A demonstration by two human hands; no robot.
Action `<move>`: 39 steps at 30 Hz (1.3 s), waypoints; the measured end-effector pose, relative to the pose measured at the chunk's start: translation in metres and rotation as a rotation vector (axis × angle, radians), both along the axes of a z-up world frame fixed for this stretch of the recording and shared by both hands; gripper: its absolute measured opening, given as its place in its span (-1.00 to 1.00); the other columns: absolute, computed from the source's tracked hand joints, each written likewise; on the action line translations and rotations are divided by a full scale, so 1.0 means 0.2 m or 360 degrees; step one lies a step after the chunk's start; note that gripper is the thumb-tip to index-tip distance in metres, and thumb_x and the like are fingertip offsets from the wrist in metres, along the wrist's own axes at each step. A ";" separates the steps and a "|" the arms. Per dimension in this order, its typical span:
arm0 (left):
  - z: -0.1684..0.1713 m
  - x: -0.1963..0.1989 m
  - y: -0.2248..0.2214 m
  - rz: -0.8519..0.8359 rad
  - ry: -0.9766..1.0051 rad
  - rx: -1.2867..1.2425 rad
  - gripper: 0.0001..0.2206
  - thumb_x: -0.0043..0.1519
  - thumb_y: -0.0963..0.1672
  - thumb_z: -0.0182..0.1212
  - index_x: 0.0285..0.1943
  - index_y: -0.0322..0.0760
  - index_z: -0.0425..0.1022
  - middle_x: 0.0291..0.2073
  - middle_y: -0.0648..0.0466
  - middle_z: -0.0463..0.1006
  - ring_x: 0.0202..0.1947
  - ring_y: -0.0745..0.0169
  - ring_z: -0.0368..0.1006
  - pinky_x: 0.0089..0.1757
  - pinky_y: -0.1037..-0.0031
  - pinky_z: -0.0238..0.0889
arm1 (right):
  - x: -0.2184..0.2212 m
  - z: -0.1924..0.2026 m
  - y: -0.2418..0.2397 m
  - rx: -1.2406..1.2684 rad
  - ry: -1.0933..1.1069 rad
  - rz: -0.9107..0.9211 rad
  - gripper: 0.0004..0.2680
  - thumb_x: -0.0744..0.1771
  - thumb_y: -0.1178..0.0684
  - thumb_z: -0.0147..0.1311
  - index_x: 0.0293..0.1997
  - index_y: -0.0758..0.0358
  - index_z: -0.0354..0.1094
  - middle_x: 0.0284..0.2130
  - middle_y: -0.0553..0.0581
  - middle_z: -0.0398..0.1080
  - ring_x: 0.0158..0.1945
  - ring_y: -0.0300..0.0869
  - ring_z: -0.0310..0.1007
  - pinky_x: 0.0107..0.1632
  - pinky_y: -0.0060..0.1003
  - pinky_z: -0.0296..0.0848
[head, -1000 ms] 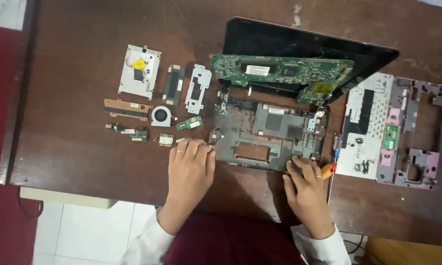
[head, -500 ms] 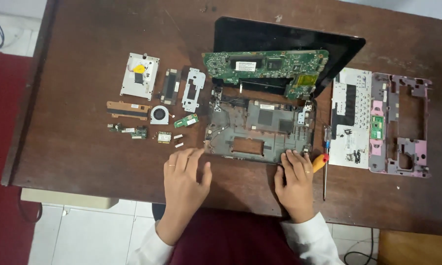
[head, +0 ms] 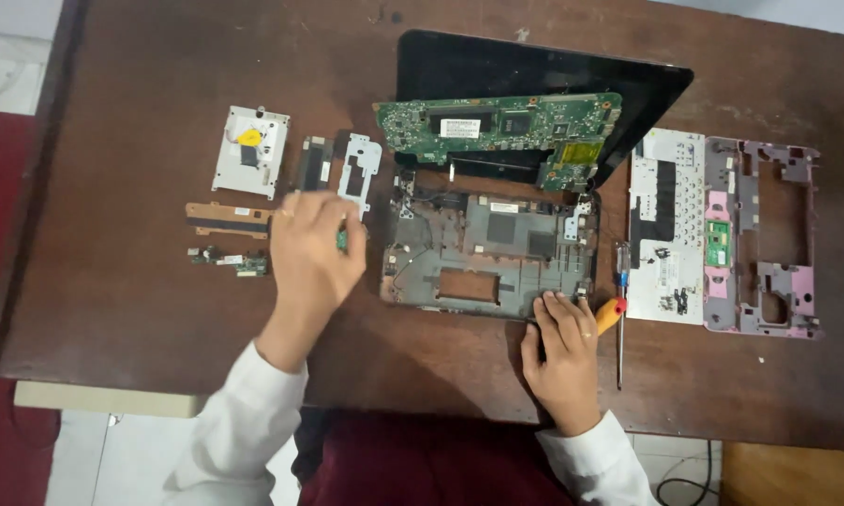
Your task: Disassembling a laptop by disconnecting internal cables and removing the motherboard from the chassis.
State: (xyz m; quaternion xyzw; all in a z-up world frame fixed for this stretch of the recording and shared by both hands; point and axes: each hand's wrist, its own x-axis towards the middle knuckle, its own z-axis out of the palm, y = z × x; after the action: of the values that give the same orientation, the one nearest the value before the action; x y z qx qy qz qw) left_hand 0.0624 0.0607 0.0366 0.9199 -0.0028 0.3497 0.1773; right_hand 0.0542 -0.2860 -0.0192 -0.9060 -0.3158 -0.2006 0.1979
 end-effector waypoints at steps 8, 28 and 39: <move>0.02 0.20 -0.12 -0.0397 0.0059 -0.0017 -0.92 0.27 -0.23 0.18 -0.15 -0.38 0.57 -0.14 -0.07 0.48 -0.12 -0.06 0.38 -0.13 0.20 0.30 | 0.02 0.07 -0.04 -0.0049 0.0199 0.0095 -0.68 0.27 0.38 -0.04 0.14 0.45 0.39 0.12 0.26 0.35 0.26 0.12 0.31 0.42 0.24 0.25; -0.12 0.14 -0.23 -0.0452 0.0335 0.0310 -0.87 0.30 -0.25 0.22 -0.01 -0.31 0.60 0.02 -0.05 0.49 0.04 -0.06 0.46 0.06 0.14 0.36 | -0.11 0.10 -0.23 0.0035 0.0239 -0.0473 -0.51 0.25 0.30 0.31 0.31 0.38 0.18 0.20 0.41 -0.06 0.23 0.24 0.21 0.25 -0.01 0.48; -0.12 0.14 -0.24 -0.0421 0.0289 0.0327 -0.88 0.30 -0.27 0.20 -0.04 -0.28 0.58 -0.03 -0.05 0.48 0.02 -0.05 0.48 0.03 0.18 0.37 | -0.13 0.16 -0.31 0.0107 0.0595 -0.0766 -0.83 0.32 0.25 0.25 -0.22 0.34 0.23 0.00 0.08 0.46 -0.41 -0.17 0.47 -0.43 -0.21 0.38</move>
State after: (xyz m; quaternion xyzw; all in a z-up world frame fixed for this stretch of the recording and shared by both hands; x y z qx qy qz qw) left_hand 0.0906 0.0128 0.0126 0.9526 -0.1435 0.2368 0.1263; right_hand 0.0286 -0.3473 0.0120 -0.9690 -0.0435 -0.0820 0.2292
